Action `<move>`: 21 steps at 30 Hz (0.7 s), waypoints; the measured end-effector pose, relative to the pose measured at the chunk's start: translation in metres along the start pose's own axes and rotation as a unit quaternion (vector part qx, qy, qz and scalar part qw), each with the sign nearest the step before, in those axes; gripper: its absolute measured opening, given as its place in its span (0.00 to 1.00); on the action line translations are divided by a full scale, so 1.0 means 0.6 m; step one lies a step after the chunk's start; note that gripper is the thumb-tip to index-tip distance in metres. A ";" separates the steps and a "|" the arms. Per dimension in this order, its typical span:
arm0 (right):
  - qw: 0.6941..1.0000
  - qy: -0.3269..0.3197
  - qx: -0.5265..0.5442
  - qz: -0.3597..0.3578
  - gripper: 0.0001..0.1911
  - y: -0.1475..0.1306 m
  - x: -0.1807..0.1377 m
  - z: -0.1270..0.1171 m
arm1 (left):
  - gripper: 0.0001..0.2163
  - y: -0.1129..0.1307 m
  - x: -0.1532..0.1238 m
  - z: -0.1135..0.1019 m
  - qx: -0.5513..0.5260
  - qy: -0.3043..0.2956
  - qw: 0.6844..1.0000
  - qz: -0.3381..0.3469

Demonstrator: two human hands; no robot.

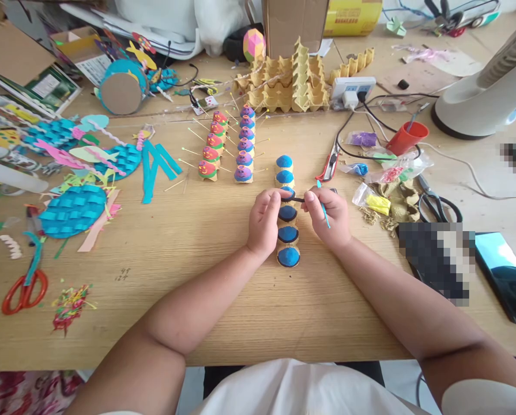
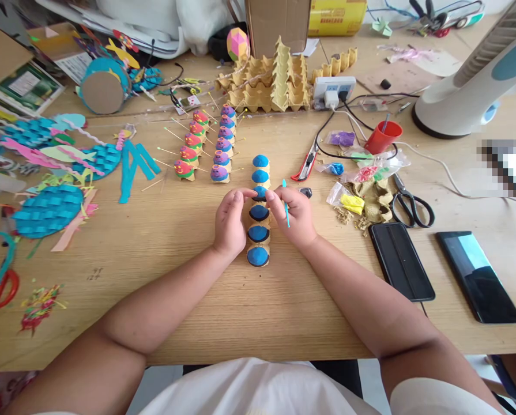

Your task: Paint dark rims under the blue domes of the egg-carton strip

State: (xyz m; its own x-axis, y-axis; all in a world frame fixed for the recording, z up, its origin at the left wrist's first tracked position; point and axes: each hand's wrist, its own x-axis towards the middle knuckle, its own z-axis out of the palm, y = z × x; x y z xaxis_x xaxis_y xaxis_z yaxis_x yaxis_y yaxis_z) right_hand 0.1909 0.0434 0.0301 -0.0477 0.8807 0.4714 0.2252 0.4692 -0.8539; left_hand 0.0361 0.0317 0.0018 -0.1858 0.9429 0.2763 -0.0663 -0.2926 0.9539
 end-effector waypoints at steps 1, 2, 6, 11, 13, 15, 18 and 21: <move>1.000 0.000 -0.001 0.004 0.33 0.000 0.000 0.000 | 0.22 0.001 0.000 -0.001 0.004 -0.011 1.000 0.011; 1.000 -0.001 -0.003 0.008 0.34 0.000 0.000 0.001 | 0.21 0.002 -0.001 -0.002 0.009 -0.024 0.999 0.020; 1.000 0.001 0.007 0.002 0.36 0.004 0.000 0.001 | 0.19 0.006 -0.001 -0.003 0.024 -0.060 0.998 0.023; 1.000 -0.004 0.014 -0.006 0.36 0.010 0.000 0.000 | 0.15 0.005 0.000 -0.001 0.026 -0.075 0.996 0.041; 1.000 -0.006 0.015 -0.006 0.36 0.012 -0.001 0.000 | 0.15 0.005 0.001 0.000 0.032 -0.074 0.996 0.048; 1.000 -0.008 0.018 -0.005 0.36 0.013 -0.001 0.000 | 0.15 0.006 0.001 0.001 0.036 -0.071 0.995 0.053; 1.000 -0.019 0.016 -0.004 0.36 0.014 -0.002 0.000 | 0.16 0.007 0.002 0.001 0.041 -0.063 0.995 0.058; 1.000 -0.022 0.003 -0.018 0.32 0.017 -0.002 -0.002 | 0.17 0.005 0.003 0.001 0.035 -0.045 0.997 0.054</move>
State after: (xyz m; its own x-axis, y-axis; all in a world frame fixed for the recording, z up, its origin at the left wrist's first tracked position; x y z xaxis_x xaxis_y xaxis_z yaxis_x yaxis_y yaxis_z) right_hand 0.1945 0.0472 0.0209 -0.0979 0.8653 0.4915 0.2163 0.5006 -0.8382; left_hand 0.0360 0.0324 0.0053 -0.0989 0.9177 0.3847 0.0180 -0.3849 0.9228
